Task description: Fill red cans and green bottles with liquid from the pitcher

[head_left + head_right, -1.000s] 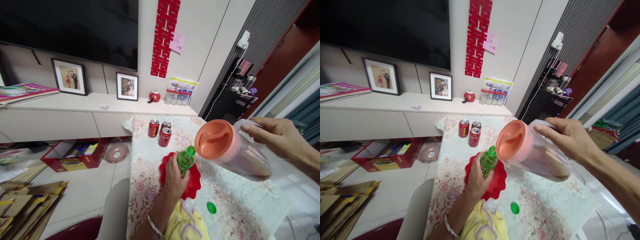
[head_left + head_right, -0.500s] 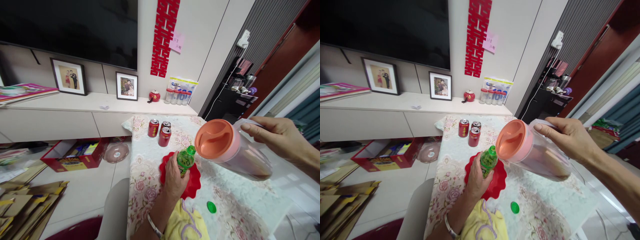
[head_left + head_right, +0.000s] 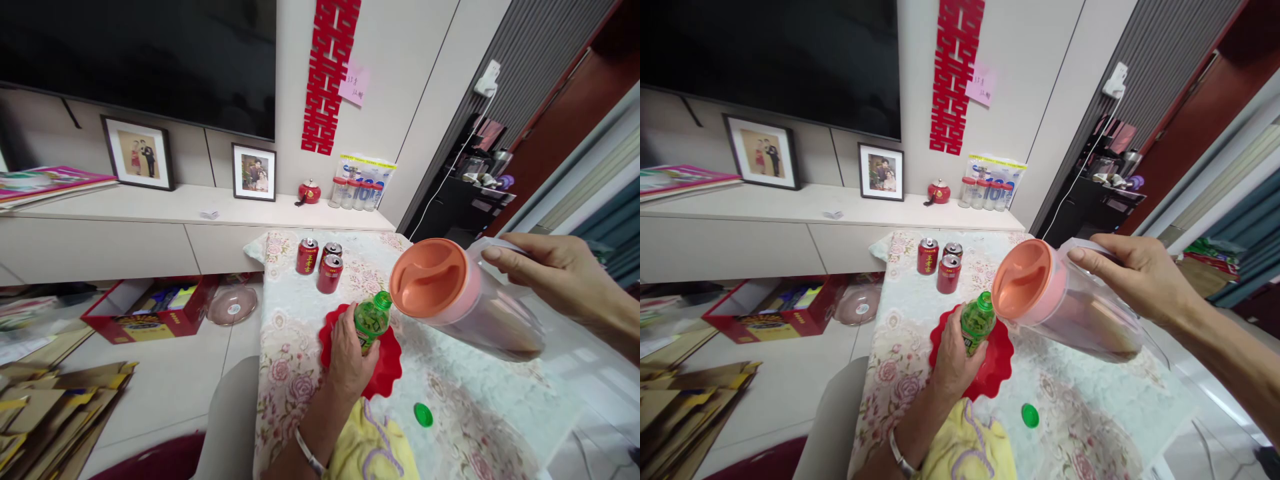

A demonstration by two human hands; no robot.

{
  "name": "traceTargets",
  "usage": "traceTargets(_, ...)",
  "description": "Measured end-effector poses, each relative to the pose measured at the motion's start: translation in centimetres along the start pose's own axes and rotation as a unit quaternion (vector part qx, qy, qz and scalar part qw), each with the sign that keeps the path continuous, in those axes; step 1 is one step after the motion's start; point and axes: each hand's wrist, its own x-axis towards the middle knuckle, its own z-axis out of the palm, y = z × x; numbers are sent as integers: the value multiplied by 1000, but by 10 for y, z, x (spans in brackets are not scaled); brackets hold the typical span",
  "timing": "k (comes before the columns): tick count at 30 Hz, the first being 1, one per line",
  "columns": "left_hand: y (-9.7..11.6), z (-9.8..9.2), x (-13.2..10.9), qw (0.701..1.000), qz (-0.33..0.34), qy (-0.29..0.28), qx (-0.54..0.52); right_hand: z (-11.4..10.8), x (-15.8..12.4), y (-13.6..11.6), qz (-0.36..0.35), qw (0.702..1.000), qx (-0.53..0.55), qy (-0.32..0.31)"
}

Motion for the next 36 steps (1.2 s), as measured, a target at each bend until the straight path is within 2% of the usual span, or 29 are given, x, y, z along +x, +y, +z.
traceTargets(16,-1,0,0,1000,13,5,-1,0,-1,2,-58,998,6,1)
traceTargets(27,1,1,0,1000,-3,1,-14,0,2,1,-1,1000,-9,-3)
traceTargets(36,0,1,0,1000,-2,-1,-6,1,1,-3,-19,1000,-20,4)
